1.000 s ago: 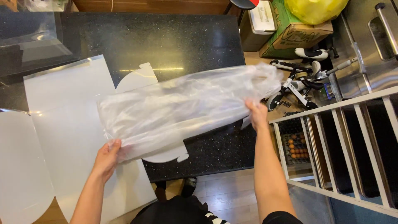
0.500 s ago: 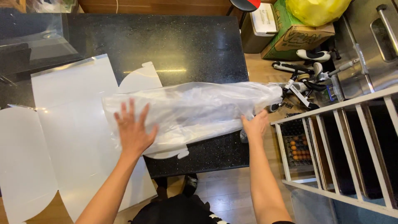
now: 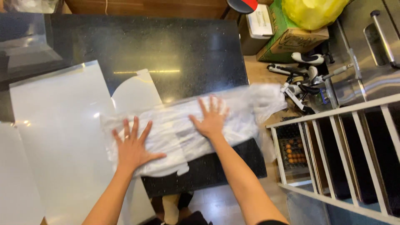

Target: Removing plastic sheets from a bag and flattening/stacking them on a counter.

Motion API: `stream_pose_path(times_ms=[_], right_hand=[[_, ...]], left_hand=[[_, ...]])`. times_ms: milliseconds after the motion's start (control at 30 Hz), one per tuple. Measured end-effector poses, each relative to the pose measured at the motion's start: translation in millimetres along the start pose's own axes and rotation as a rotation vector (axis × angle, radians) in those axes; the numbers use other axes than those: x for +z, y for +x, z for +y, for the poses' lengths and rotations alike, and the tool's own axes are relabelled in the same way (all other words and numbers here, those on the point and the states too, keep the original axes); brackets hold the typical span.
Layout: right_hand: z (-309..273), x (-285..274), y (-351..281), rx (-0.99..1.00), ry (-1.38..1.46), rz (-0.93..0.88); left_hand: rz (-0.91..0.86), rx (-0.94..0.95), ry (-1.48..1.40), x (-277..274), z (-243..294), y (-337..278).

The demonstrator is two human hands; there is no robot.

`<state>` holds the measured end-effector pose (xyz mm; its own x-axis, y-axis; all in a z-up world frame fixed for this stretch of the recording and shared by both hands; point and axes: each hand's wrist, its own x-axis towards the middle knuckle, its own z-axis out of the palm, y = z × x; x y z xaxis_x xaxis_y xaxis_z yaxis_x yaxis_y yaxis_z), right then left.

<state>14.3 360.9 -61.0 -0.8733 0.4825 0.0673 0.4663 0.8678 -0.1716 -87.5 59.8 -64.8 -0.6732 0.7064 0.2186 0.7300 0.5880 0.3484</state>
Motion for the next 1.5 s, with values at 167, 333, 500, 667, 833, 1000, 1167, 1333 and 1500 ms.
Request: stream_pose_path(times_ms=[167, 333, 500, 667, 833, 1000, 1167, 1333, 1500], right_hand=[[74.1, -24.1, 13.7, 0.394, -0.029, -0.087], [113.1, -13.1, 19.4, 0.445, 0.066, 0.043], [109.9, 1.0, 17.6, 0.465, 0.089, 0.257], [37.6, 12.0, -33.0, -0.15, 0.198, 0.395], [-50.0, 13.4, -107.3, -0.32, 0.329, 0.22], [-61.4, 15.9, -122.5, -0.301, 0.431, 0.104], [-69.6, -38.6, -142.5, -0.588, 0.671, 0.128], [-63.2, -53.5, -183.6, -0.64, 0.671, 0.239], [-1.3, -22.8, -200.5, -0.334, 1.021, 0.269]], left_hand=[[0.008, -0.199, 0.085, -18.1, -29.8, -22.5], [0.083, -0.248, 0.084, -17.3, -44.3, -32.1], [0.061, -0.302, 0.132, -24.7, -37.5, -39.1], [0.121, -0.801, -0.047, -43.9, -1.5, -61.0], [-0.056, -0.981, -0.088, -40.0, 3.3, -83.0], [-0.12, -0.931, -0.242, -25.0, -36.2, -97.2], [-0.101, -0.963, -1.126, -113.4, 4.9, -86.1], [-0.057, -0.646, -1.284, -172.7, 92.7, -80.1], [-0.087, 0.164, -1.473, -172.5, 107.5, -59.6]])
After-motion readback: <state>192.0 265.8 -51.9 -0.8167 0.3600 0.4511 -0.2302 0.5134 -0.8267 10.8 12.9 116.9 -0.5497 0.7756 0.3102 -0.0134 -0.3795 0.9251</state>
